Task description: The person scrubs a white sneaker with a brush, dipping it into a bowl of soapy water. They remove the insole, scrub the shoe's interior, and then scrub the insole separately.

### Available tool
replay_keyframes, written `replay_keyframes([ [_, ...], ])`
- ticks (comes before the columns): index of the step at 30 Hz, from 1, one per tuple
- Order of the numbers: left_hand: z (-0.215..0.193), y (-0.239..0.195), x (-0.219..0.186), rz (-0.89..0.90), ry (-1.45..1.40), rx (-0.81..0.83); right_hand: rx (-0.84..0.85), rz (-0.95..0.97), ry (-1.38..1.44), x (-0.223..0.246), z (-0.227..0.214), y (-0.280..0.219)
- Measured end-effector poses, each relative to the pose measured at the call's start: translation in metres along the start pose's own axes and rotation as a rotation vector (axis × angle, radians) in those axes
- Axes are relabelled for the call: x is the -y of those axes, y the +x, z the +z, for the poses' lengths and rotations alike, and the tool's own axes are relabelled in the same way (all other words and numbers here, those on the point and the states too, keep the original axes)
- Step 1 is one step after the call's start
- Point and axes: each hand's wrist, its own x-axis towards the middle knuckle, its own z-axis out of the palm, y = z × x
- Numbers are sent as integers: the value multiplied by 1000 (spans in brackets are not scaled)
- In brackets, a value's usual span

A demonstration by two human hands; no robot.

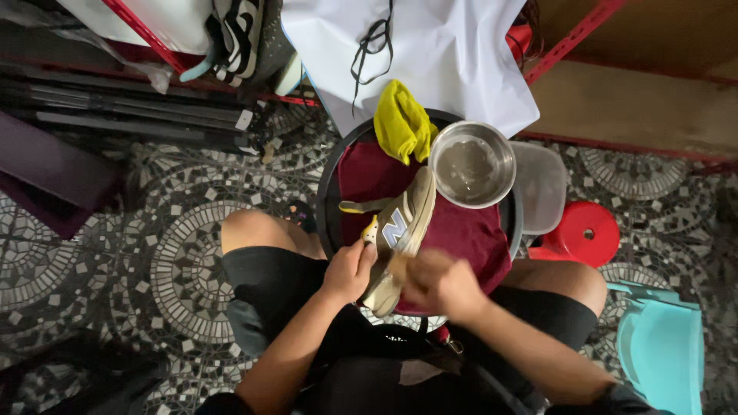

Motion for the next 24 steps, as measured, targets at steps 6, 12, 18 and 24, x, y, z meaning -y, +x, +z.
replay_keyframes([
  [6, 3, 9, 8, -1, -55, 9, -50, 65, -327, -52, -27, 34],
  [12, 6, 1, 14, -8, 77, 28, -61, 24, -351, -53, -32, 39],
  [18, 6, 3, 7, 47, 120, -24, 17, -25, -4, -1, -50, 49],
  [24, 10, 3, 21, 96, 242, -51, 115, 14, -164, -12, -18, 22],
])
